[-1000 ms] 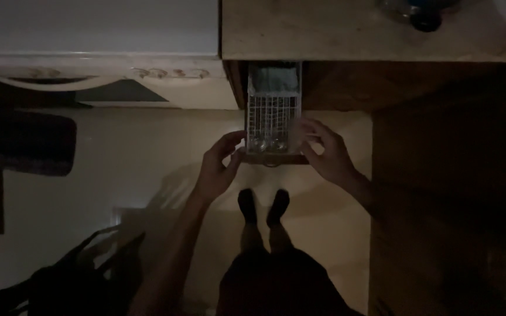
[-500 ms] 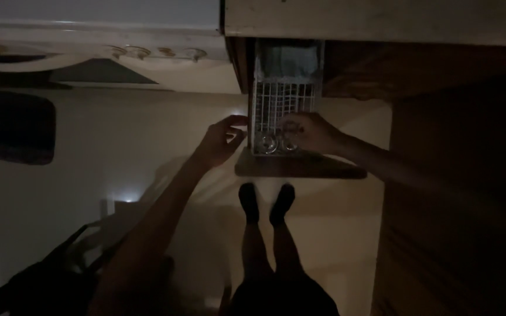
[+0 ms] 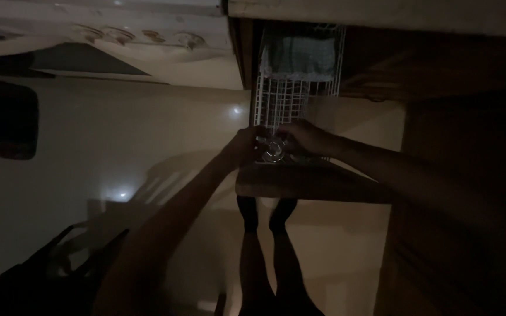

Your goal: Carrying drinking glasses from a kitchen drawer to set them on a dining table.

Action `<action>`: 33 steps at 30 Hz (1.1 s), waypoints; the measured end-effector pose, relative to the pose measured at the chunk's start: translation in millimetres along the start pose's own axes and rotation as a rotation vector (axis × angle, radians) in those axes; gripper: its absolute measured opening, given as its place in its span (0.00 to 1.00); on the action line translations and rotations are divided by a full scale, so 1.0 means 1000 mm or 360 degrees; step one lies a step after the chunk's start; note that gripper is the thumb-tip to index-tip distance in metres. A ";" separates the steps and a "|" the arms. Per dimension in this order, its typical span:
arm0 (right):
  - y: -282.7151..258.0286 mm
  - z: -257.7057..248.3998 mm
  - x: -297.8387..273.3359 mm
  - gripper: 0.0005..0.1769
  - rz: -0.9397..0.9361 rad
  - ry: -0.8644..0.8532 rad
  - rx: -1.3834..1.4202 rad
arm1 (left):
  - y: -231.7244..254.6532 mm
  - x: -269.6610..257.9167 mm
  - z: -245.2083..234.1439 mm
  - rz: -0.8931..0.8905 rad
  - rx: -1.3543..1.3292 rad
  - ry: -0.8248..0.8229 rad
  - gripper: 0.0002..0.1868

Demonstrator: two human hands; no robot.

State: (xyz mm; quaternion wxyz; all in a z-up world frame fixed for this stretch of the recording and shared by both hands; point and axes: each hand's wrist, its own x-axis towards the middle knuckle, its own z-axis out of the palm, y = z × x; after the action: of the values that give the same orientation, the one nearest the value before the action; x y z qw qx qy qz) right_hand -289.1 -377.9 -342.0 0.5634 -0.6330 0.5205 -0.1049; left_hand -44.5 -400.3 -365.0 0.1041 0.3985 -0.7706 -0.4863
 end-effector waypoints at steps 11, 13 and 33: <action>0.111 0.012 0.075 0.13 -0.0554 0.0114 -0.0597 | -0.034 0.019 0.024 -0.0459 -0.0329 -0.0119 0.12; 0.120 0.013 0.083 0.14 -0.0348 0.0082 -0.0533 | -0.035 0.017 0.024 -0.0444 -0.0417 -0.0090 0.13; 0.008 0.006 0.003 0.13 -0.0241 0.0328 -0.0492 | 0.033 -0.012 -0.022 0.0054 0.0173 -0.0046 0.25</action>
State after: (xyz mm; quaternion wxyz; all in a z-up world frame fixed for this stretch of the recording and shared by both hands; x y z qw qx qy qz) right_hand -288.1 -375.7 -352.1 0.3936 -0.7352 0.5363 -0.1299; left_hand -41.4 -399.4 -324.2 0.0794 0.3834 -0.8039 -0.4476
